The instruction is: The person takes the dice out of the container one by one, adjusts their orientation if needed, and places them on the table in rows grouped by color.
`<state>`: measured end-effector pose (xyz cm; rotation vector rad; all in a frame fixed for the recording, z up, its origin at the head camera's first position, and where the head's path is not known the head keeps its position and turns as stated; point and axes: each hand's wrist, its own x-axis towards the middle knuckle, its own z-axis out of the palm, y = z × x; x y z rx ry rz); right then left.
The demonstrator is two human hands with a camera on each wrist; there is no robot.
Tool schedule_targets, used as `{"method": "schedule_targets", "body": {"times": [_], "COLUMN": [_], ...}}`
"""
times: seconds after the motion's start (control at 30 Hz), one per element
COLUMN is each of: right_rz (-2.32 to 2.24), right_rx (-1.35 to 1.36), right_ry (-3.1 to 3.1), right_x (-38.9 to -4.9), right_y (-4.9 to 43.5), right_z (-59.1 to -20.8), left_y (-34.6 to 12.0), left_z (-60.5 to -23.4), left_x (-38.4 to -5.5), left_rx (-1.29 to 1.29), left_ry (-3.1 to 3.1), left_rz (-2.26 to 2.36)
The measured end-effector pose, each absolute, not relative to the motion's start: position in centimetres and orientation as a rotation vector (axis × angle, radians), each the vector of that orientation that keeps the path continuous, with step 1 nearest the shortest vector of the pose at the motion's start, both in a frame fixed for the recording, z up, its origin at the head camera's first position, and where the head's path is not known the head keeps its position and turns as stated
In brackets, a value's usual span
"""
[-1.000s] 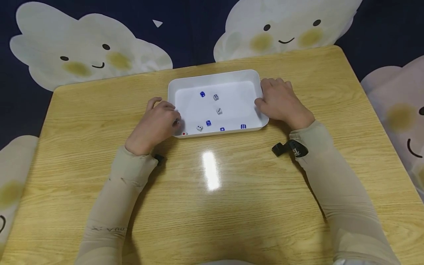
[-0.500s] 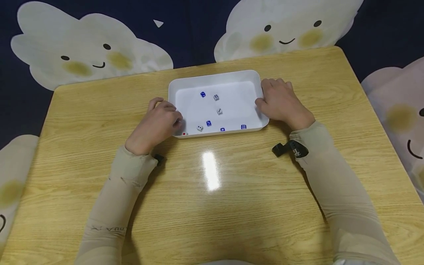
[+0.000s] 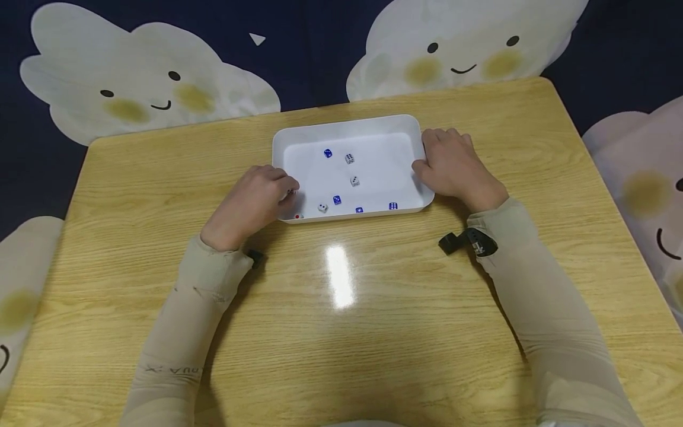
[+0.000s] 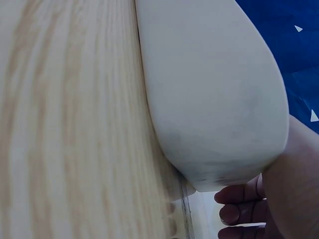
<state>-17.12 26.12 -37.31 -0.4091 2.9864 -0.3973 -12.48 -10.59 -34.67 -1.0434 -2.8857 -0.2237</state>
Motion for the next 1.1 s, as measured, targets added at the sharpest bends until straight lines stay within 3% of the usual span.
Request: {"method": "schedule_targets", "body": {"times": [1.1], "right_rz": [-0.426], "right_rx": [-0.392], "right_ry": [2.972], "right_x": [-17.0], "right_y": [26.0], "right_z": [-37.1], "left_y": [-11.8], "left_z": [-34.0], "left_x": [-12.6], "left_rx": [-1.018], "left_ry": [-2.851], "left_rz": [-0.496]}}
